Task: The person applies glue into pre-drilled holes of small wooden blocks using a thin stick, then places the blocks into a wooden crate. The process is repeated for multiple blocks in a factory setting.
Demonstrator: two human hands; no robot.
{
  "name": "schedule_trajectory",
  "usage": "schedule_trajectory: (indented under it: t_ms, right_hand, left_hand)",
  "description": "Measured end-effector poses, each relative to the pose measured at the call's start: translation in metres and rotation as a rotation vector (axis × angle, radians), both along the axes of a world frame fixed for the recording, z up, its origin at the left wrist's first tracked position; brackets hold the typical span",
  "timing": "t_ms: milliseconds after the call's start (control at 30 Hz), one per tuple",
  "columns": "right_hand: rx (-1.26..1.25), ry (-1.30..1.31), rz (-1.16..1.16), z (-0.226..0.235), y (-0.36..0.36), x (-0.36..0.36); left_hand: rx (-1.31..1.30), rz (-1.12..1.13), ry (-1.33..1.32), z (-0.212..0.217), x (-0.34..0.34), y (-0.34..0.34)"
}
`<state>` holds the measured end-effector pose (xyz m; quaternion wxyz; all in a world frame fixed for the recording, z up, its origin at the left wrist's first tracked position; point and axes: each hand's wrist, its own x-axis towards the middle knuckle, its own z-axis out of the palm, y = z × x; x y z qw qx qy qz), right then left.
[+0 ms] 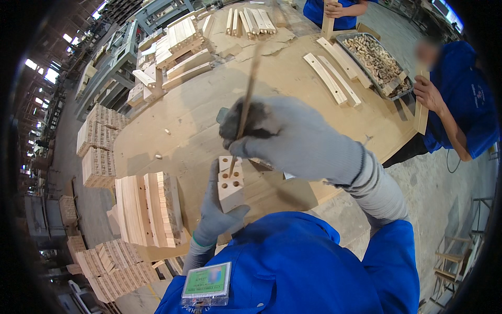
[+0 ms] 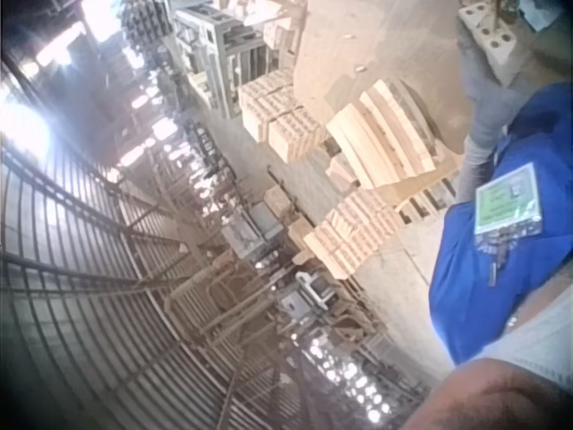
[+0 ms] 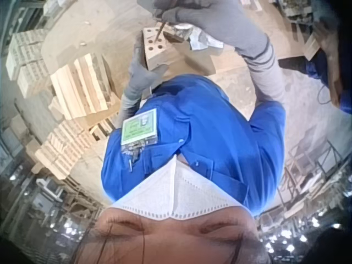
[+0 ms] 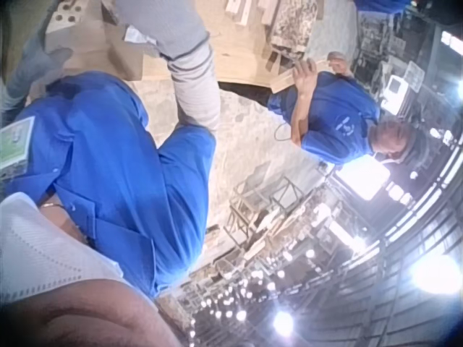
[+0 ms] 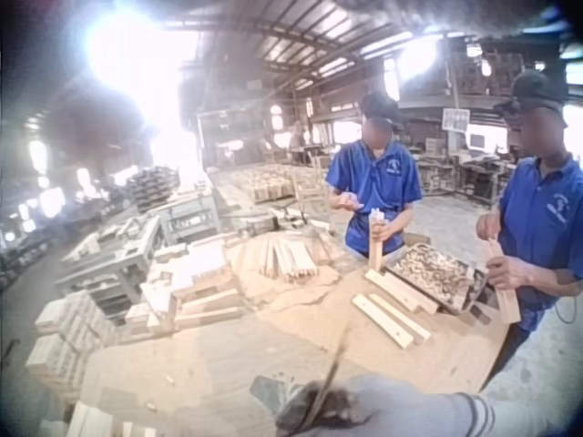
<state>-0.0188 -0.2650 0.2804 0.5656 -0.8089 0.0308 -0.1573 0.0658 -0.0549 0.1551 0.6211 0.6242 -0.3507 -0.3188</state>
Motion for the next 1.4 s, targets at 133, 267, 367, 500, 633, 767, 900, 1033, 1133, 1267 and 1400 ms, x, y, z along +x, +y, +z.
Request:
schedule_trajectory:
  t_ms: [133, 267, 367, 500, 633, 767, 900, 1033, 1133, 1267, 1400]
  right_hand:
    - [0.32, -0.146, -0.12, 0.01, 0.002, -0.011]
    - [0.46, -0.26, -0.329, -0.003, -0.003, -0.028]
    - [0.475, -0.204, -0.411, -0.007, -0.001, -0.034]
    - [0.553, -0.209, -0.343, -0.008, 0.007, -0.036]
    - [0.553, -0.221, -0.267, -0.007, 0.015, -0.037]
    - [0.577, -0.201, -0.247, -0.006, 0.018, -0.044]
    - [0.555, -0.228, -0.23, -0.009, 0.023, -0.051]
    - [0.492, -0.175, -0.239, -0.007, 0.028, -0.054]
    - [0.495, -0.169, -0.213, -0.012, 0.027, -0.059]
    - [0.602, -0.219, -0.118, -0.024, 0.028, -0.07]
    - [0.175, -0.115, -0.048, -0.053, 0.025, -0.068]
  left_hand:
    - [-0.082, 0.286, 0.316, -0.006, 0.035, 0.033]
    - [-0.434, 0.475, 0.388, -0.004, 0.094, 0.051]
    - [-0.572, 0.52, 0.666, -0.007, 0.123, 0.06]
    - [-0.63, 0.691, 0.732, -0.042, 0.145, 0.066]
    - [-0.665, 0.694, 0.734, -0.042, 0.144, 0.078]
    - [-0.645, 0.713, 0.684, -0.035, 0.137, 0.074]
    - [-0.623, 0.688, 0.623, -0.024, 0.125, 0.07]
    - [-0.586, 0.654, 0.63, -0.012, 0.112, 0.068]
    - [-0.577, 0.559, 0.676, -0.005, 0.104, 0.063]
    - [-0.558, 0.46, 0.68, 0.008, 0.088, 0.047]
    - [-0.54, 0.38, 0.69, 0.048, 0.052, 0.009]
